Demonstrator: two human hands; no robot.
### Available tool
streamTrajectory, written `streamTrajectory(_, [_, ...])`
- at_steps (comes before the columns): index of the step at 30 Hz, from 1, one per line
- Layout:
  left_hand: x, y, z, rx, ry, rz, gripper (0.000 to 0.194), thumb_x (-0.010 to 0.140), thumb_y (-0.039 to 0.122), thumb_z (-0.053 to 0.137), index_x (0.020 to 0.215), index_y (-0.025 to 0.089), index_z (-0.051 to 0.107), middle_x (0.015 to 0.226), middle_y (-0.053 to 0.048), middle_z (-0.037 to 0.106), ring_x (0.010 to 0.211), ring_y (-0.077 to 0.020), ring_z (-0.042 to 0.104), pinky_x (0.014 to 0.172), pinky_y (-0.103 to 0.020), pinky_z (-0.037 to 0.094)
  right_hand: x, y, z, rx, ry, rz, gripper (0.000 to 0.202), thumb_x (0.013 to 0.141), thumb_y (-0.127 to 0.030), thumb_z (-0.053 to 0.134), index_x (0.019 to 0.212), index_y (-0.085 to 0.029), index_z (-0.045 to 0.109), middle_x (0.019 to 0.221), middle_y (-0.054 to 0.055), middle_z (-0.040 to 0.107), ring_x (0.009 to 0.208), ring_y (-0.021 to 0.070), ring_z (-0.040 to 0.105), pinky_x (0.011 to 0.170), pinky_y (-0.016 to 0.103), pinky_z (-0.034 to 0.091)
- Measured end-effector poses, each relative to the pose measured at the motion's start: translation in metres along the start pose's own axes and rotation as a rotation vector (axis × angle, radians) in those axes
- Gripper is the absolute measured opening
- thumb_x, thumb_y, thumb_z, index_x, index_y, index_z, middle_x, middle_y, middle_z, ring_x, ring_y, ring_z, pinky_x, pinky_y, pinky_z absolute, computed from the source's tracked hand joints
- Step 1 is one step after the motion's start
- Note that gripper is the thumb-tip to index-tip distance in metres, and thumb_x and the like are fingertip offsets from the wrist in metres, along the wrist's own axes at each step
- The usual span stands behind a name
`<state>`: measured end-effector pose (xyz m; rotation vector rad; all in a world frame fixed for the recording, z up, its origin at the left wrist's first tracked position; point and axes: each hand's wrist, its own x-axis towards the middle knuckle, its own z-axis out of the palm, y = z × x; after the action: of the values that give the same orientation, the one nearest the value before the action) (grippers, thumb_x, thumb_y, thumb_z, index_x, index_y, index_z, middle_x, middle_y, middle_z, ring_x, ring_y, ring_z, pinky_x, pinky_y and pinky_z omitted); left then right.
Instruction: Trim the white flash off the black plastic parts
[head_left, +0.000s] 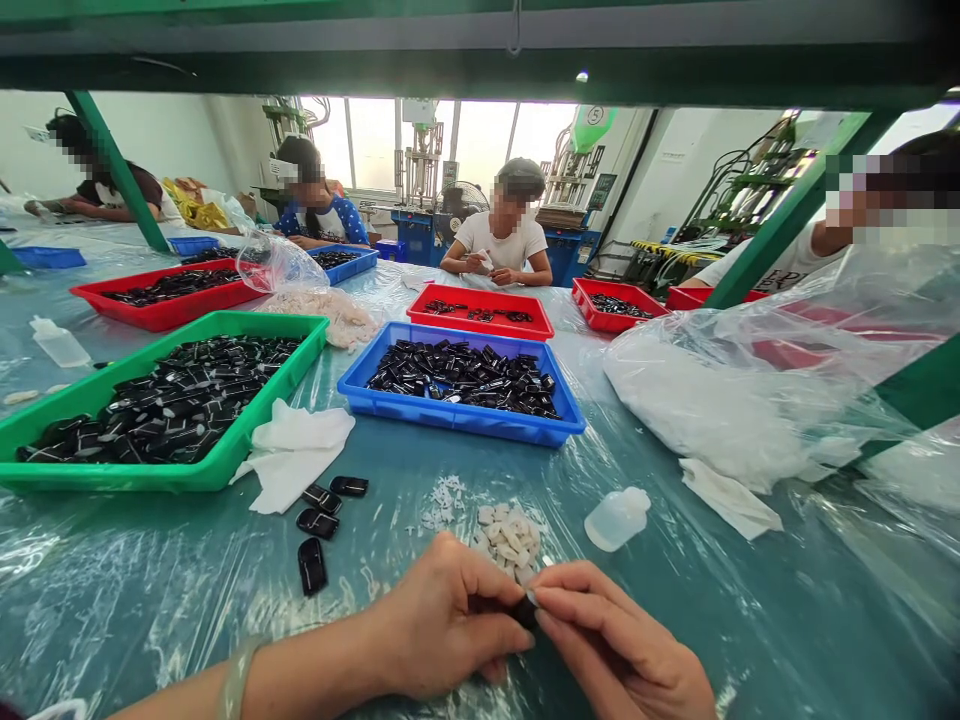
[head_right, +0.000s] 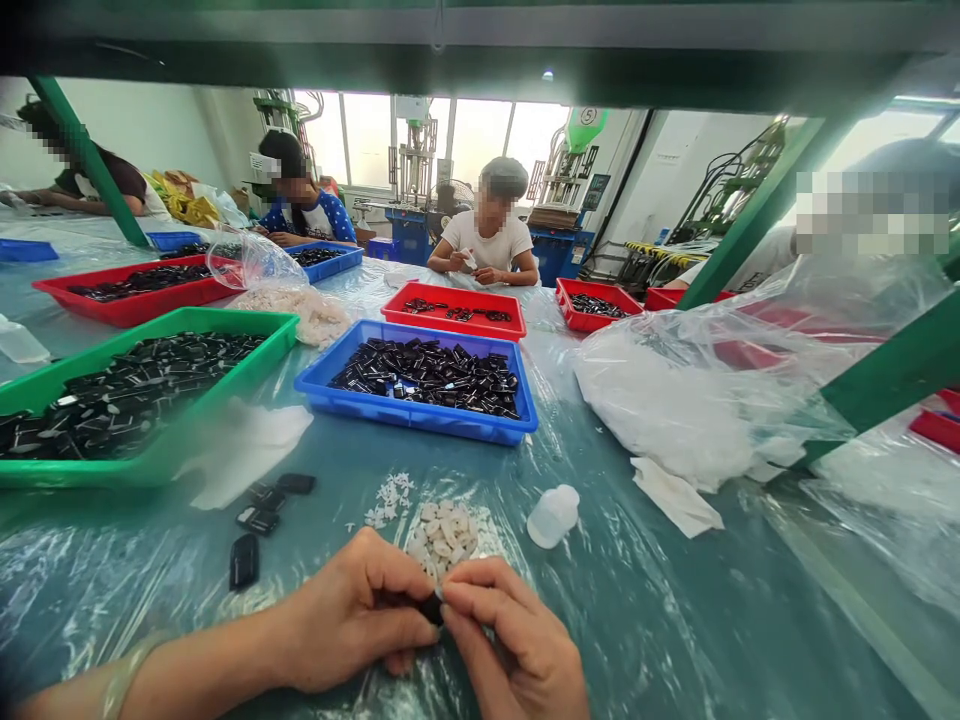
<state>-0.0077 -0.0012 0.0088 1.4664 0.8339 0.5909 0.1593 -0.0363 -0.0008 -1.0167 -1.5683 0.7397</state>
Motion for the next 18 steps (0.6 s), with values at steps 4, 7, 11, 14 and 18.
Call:
streamTrajectory(4, [0.0,0.002,0.004,-0.127,0.0,-0.066,0.012,0.069,0.021,0.059,0.063,0.011,0.063,0.048,0.002,0.052,0.045,-0.0103,0.054,0.047,-0.019,0.043,-0.001,0.001,-0.003,-0.066,0.008,-0.039,0.01,0.077,-0.02,0.067,0.085,-0.026,0.071,0.079,0.002,0.068,0.068,0.0142,0.066,0.065,0.018,0.055])
streamTrajectory(7, [0.0,0.002,0.005,-0.187,-0.015,-0.104,0.011,0.068,0.021,0.06,0.066,0.011,0.064,0.049,0.002,0.054,0.045,-0.0096,0.054,0.047,-0.018,0.043,0.0,0.002,-0.008,-0.116,0.048,-0.05,0.014,0.075,-0.023,0.069,0.089,-0.025,0.071,0.077,0.002,0.069,0.065,0.0147,0.066,0.061,0.018,0.055])
streamTrajectory(11, [0.0,0.003,0.004,-0.206,-0.03,-0.114,0.011,0.067,0.021,0.06,0.065,0.011,0.064,0.048,0.002,0.053,0.044,-0.0091,0.053,0.047,-0.018,0.044,0.004,0.002,-0.011,-0.137,-0.063,-0.079,0.013,0.075,-0.018,0.068,0.085,-0.025,0.071,0.078,0.003,0.07,0.067,0.0159,0.067,0.06,0.018,0.055])
streamTrajectory(14, [0.0,0.003,0.003,-0.21,-0.035,-0.115,0.01,0.067,0.02,0.061,0.063,0.011,0.063,0.047,0.002,0.053,0.043,-0.0086,0.053,0.047,-0.018,0.044,0.005,0.001,-0.01,-0.115,-0.076,-0.083,0.012,0.076,-0.018,0.068,0.084,-0.027,0.071,0.079,0.002,0.069,0.067,0.0152,0.066,0.06,0.018,0.055])
streamTrajectory(18, [0.002,0.002,0.003,-0.282,-0.051,-0.173,0.014,0.064,0.024,0.064,0.06,0.011,0.064,0.046,0.001,0.055,0.042,-0.009,0.054,0.045,-0.018,0.044,0.004,0.001,-0.007,-0.067,-0.067,-0.041,0.009,0.078,-0.021,0.066,0.083,-0.026,0.071,0.078,0.003,0.068,0.067,0.0151,0.065,0.061,0.019,0.055])
